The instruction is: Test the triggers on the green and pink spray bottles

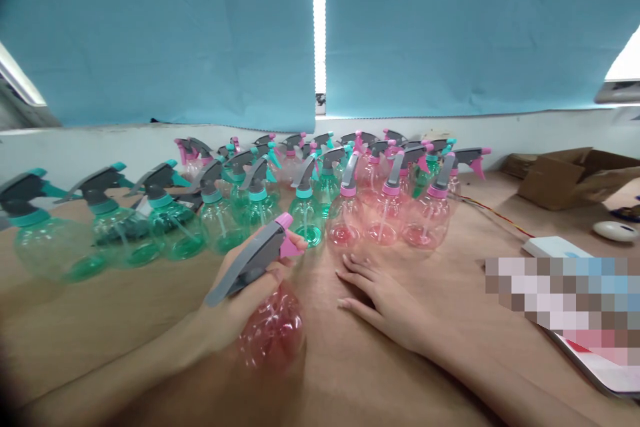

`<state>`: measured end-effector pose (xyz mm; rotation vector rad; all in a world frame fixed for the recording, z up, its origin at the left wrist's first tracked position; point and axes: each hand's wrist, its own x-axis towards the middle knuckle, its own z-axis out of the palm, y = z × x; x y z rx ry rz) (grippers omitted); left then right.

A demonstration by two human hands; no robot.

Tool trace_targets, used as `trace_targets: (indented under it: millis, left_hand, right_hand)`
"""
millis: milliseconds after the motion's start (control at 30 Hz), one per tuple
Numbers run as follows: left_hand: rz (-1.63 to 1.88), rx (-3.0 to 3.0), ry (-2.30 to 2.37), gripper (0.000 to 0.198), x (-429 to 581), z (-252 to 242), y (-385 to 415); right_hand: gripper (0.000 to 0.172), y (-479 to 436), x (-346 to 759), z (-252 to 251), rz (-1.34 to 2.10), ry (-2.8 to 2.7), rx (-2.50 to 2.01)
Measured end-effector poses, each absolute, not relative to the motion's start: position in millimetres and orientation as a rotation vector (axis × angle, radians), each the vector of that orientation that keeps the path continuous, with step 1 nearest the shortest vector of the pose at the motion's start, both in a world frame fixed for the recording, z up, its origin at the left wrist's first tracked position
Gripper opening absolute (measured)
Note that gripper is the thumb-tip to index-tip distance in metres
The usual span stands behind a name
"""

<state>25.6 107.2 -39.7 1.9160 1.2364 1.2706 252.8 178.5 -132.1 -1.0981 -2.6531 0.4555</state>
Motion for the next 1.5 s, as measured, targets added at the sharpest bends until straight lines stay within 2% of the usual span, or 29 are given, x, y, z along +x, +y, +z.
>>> trace_targets:
  millis: [133,333,567,1067,1500]
  left_hand:
    - [1.254,1.975,1.178,0.009,24.9,-37.5,107.6]
    - [1.243,1.982,1.193,0.005,24.2,-37.7,107.5]
    - [1.318,1.945,1.310,0.011,27.9,-42.9,104.9]
    - [1.248,1.975,1.275,0.022,27.4,-40.6,104.7]
    - [1.254,1.915,1.283,0.017,27.6,-39.7,104.8]
  right_hand:
    - [0.062,179.1,253.8,-134.9,0.449,-2.632,-1.078]
    - [0.061,179.2,253.0,-134.5,0.449,-2.632,-1.068]
    - [0.061,178.8,254.2,-135.3,0.453,-2.633,-1.070]
    - [0.060,180.6,255.9,-137.2,0.456,-2.616,-1.047]
    - [0.058,181.0,257.1,-140.6,0.478,-2.599,-1.037]
